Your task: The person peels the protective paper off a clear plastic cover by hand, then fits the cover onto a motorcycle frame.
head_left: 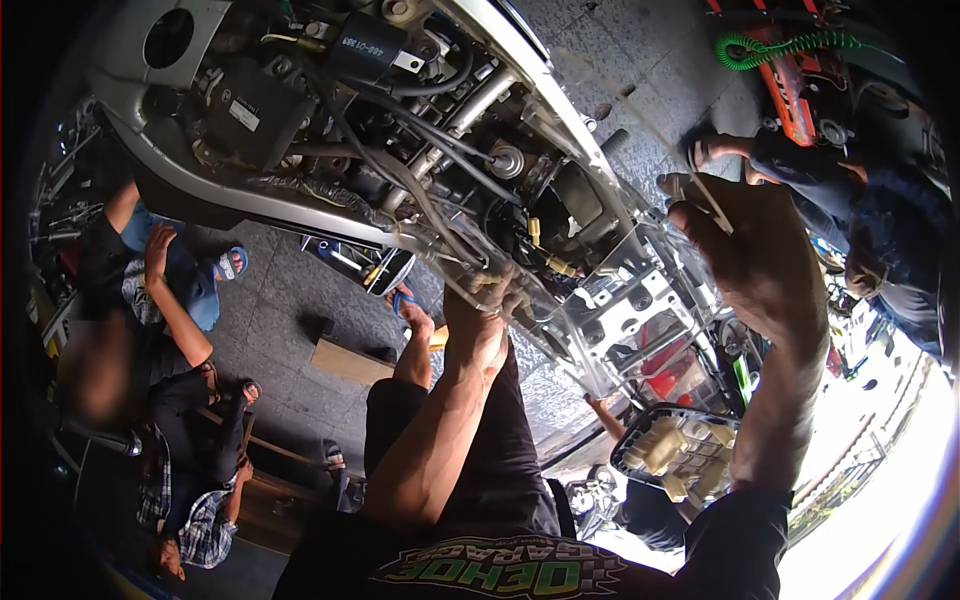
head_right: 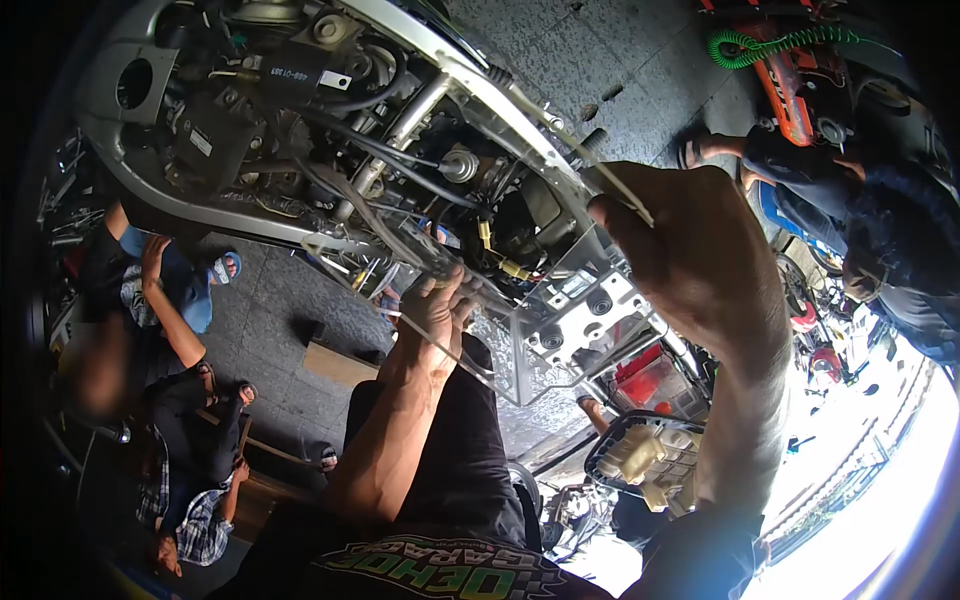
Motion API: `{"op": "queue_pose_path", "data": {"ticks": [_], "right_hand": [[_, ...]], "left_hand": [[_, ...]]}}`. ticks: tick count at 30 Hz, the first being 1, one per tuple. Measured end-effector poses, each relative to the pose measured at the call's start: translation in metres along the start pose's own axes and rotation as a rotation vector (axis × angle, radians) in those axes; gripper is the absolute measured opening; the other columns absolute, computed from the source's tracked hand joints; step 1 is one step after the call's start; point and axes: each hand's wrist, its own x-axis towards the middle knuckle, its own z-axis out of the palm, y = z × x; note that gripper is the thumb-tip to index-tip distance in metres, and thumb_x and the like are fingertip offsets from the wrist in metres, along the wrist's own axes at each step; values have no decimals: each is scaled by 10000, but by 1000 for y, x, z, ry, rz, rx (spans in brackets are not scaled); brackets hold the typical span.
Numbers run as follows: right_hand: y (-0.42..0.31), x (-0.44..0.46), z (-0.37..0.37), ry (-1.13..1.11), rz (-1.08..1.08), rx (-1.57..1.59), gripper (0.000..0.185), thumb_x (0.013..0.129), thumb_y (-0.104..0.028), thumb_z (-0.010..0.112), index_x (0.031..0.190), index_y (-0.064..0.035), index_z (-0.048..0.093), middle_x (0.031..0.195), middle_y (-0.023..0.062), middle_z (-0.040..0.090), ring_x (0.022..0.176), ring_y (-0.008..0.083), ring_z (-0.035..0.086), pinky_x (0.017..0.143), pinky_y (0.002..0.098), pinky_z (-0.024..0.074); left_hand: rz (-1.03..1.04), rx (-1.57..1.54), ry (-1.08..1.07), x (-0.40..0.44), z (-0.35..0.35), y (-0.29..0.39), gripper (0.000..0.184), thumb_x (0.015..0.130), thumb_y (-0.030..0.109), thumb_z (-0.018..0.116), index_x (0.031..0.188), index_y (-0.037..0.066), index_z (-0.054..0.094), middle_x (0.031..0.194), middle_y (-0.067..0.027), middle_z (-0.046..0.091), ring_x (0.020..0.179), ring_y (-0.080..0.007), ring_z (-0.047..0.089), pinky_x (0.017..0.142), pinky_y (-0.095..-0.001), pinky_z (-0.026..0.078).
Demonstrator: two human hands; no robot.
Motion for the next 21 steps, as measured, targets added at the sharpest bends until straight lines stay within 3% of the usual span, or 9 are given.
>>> {"op": "queue_pose_path", "data": {"ticks": [2, 5, 9, 13, 14, 16, 18, 19, 21], "right_hand": [[-2, -2, 4, 34, -34, 4, 185, 937, -196, 606, 882, -31, 669, 626, 178, 592, 540, 333, 570, 573, 435, 436], [-4, -4, 5, 75, -74, 4, 166, 930, -177, 618, 869, -30, 665, 633, 183, 597, 557, 348, 588, 581, 442, 442], [-2, -3, -3, 16, -61, 19, 169, 926, -175, 624, 856, -25, 658, 634, 187, 597, 560, 351, 598, 575, 447, 442], [9, 3, 4, 39, -125, -5, 187, 926, -182, 629, 837, -20, 651, 641, 183, 604, 550, 342, 603, 556, 440, 449], [14, 5, 11, 107, -158, -3, 195, 934, -203, 635, 887, -20, 681, 608, 157, 584, 510, 279, 557, 532, 414, 423], [16, 5, 14, 179, -190, 4, 215, 942, -224, 641, 938, -20, 711, 576, 131, 563, 470, 216, 510, 507, 388, 397], [12, 5, 14, 179, -181, -10, 152, 924, -172, 637, 907, -33, 697, 695, 168, 656, 555, 331, 625, 539, 419, 480], [13, 5, 14, 182, -184, -6, 152, 924, -172, 637, 907, -33, 697, 695, 168, 656, 555, 331, 625, 539, 419, 480], [15, 6, 14, 160, -168, 38, 144, 915, -160, 650, 956, -36, 711, 709, 165, 669, 563, 326, 636, 541, 415, 486]], "left_hand": [[15, -75, -12, -6, 8, 5, 317, 875, 108, 761, 1128, 79, 572, 916, -47, 644, 839, -176, 674, 706, -294, 577], [-39, -175, -152, -4, 8, 7, 525, 916, 236, 710, 1405, 183, 526, 939, -15, 683, 903, -146, 662, 843, -326, 571], [-155, -413, -344, 6, -2, 1, 499, 918, 217, 682, 1389, 184, 521, 1042, -70, 706, 937, -222, 669, 873, -417, 565], [-110, -459, -397, 5, 3, 6, 381, 907, 168, 649, 1281, 150, 582, 1023, -120, 701, 902, -227, 680, 841, -411, 579], [-106, -458, -403, 6, 1, 6, 381, 907, 168, 649, 1281, 150, 582, 1023, -120, 701, 902, -227, 680, 841, -411, 579], [-15, 23, -268, 8, -8, 4, 291, 909, 175, 649, 1189, 106, 610, 999, -120, 695, 860, -214, 687, 781, -381, 594], [104, 237, -179, 9, -20, 1, 243, 923, 201, 644, 1114, 53, 619, 967, -106, 686, 835, -199, 688, 719, -353, 595], [594, 985, -192, 24, -49, -12, 234, 937, 202, 630, 1104, 38, 620, 946, -109, 681, 816, -204, 688, 689, -346, 590], [578, 1038, -126, 16, -45, -6, 204, 949, 177, 621, 1090, 30, 628, 952, -136, 673, 824, -236, 688, 675, -349, 569]]}}
